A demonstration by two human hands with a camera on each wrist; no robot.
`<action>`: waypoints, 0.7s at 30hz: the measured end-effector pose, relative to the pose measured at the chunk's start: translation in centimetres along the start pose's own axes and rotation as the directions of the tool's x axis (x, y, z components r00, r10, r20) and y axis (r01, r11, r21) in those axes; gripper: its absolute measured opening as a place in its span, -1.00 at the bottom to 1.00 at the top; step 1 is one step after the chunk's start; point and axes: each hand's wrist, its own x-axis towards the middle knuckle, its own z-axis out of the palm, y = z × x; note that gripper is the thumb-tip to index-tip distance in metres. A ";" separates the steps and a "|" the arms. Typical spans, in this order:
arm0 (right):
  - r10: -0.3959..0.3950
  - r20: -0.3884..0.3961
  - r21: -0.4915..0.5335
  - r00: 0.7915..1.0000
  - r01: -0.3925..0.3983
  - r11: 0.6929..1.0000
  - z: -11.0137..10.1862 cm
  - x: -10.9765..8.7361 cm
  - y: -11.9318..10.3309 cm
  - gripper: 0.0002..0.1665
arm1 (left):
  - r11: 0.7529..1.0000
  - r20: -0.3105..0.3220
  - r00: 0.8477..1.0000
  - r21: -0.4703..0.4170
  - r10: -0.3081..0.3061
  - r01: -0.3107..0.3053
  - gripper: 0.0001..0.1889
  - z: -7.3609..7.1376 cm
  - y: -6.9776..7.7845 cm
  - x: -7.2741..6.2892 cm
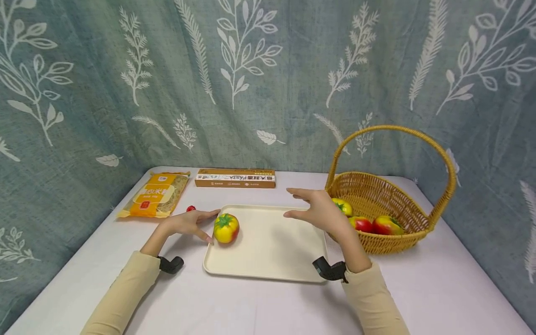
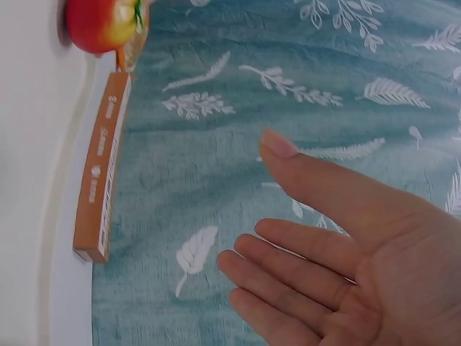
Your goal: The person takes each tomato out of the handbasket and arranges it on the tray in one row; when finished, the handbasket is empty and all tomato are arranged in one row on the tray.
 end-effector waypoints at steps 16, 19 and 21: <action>0.097 -0.064 -0.021 0.993 -0.099 0.995 -4.3 -1.9 1.7 -0.28 | 1.000 0.009 1.000 -0.014 -0.003 0.003 0.00 -0.2 0.3 0.0; 0.118 -0.088 -0.026 0.989 -0.121 0.992 -5.1 -2.4 2.2 -0.27 | 1.000 0.016 1.000 -0.016 -0.005 0.006 0.00 -0.2 0.3 0.0; 0.136 -0.103 -0.041 0.985 -0.141 0.989 -5.7 -2.8 2.4 -0.26 | 1.000 0.019 1.000 -0.017 -0.006 0.006 -0.01 -0.2 0.4 0.0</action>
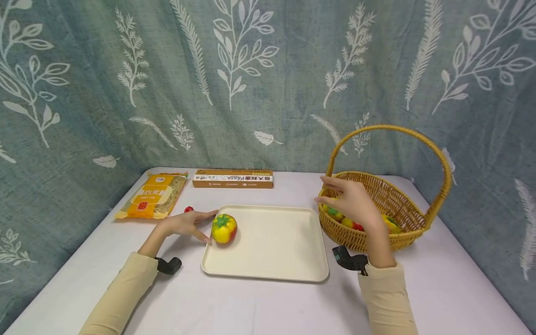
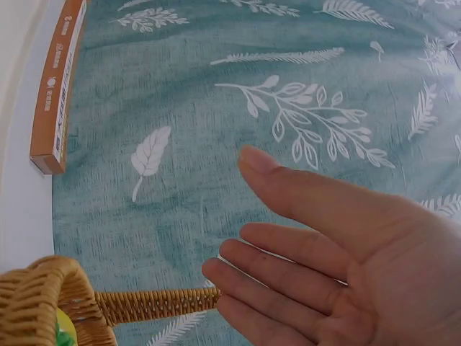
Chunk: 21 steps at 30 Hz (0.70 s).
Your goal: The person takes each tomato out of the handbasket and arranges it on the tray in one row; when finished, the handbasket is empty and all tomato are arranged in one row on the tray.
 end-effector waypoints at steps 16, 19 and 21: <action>0.005 0.089 -0.060 0.996 0.001 0.998 -0.8 1.4 3.1 -0.19 | 1.000 -0.005 1.000 -0.001 -0.004 0.004 0.00 0.0 -0.6 0.2; 0.000 0.134 -0.097 0.991 0.014 0.995 -1.2 1.7 3.8 -0.19 | 1.000 -0.002 1.000 0.001 0.006 -0.006 0.00 0.0 -0.6 0.2; 0.006 0.167 -0.108 0.986 0.012 0.994 -1.6 1.9 4.2 -0.19 | 1.000 0.001 1.000 0.004 0.011 -0.011 -0.01 0.0 -0.6 0.2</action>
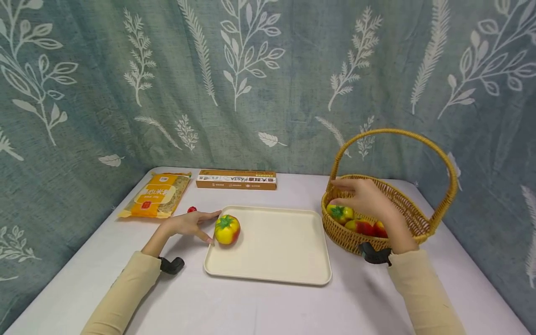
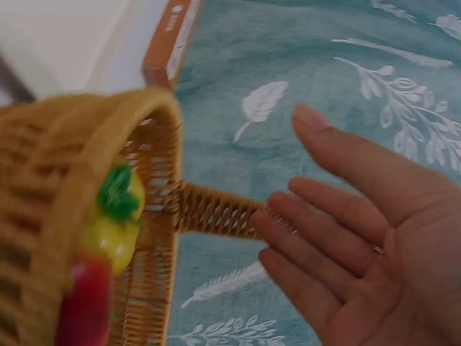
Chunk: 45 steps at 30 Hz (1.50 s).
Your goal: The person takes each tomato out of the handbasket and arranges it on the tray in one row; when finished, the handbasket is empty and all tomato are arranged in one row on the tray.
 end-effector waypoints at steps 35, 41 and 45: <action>-0.014 0.424 0.041 0.906 -0.004 0.999 -1.0 4.3 5.0 -0.33 | 1.000 -0.002 1.000 0.000 0.003 -0.003 -0.03 0.2 -0.1 -0.1; -0.054 0.494 0.073 0.868 0.021 0.997 -0.4 4.8 5.8 -0.32 | 1.000 -0.003 1.000 0.006 -0.002 0.002 -0.02 0.2 -0.1 -0.1; -0.062 0.503 0.062 0.862 0.035 0.997 0.0 5.0 6.1 -0.33 | 1.000 -0.005 1.000 0.005 0.001 -0.001 -0.02 0.2 -0.1 0.0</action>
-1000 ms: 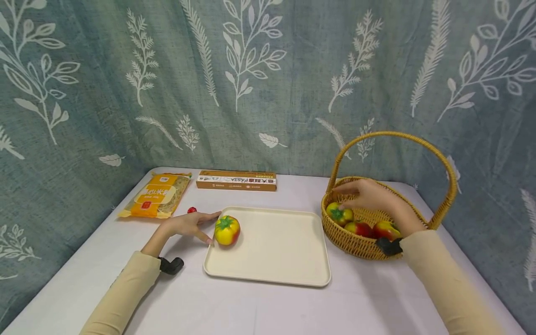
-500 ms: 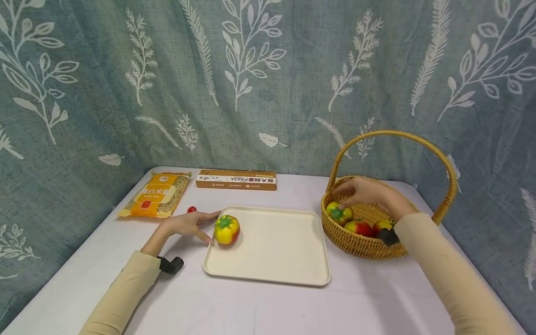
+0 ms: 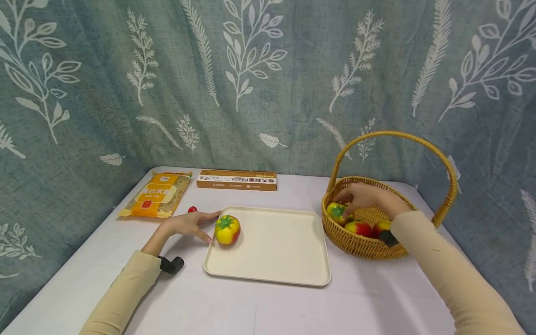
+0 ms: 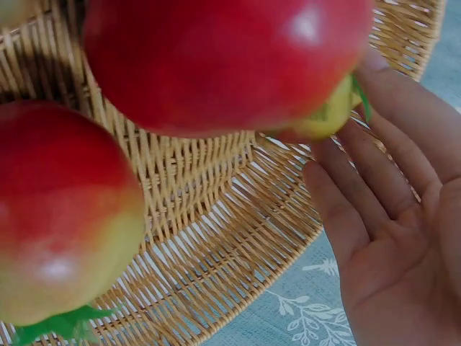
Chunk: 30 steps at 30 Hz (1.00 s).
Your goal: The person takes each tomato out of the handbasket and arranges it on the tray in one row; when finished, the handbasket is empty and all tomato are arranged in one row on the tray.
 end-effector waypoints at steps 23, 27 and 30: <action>0.023 -0.021 -0.128 1.000 -0.025 0.991 0.4 0.4 0.8 -0.19 | 1.000 0.004 1.000 0.010 0.003 -0.003 -0.03 0.0 -0.1 0.0; 0.046 -0.043 -0.141 0.998 -0.052 0.989 0.2 0.1 0.6 -0.18 | 1.000 0.007 1.000 0.008 -0.006 0.006 -0.03 0.0 -0.1 0.0; 0.047 -0.058 -0.146 0.997 -0.055 0.988 0.0 -0.1 0.3 -0.17 | 1.000 0.006 1.000 0.004 -0.009 0.009 -0.03 0.0 -0.1 0.0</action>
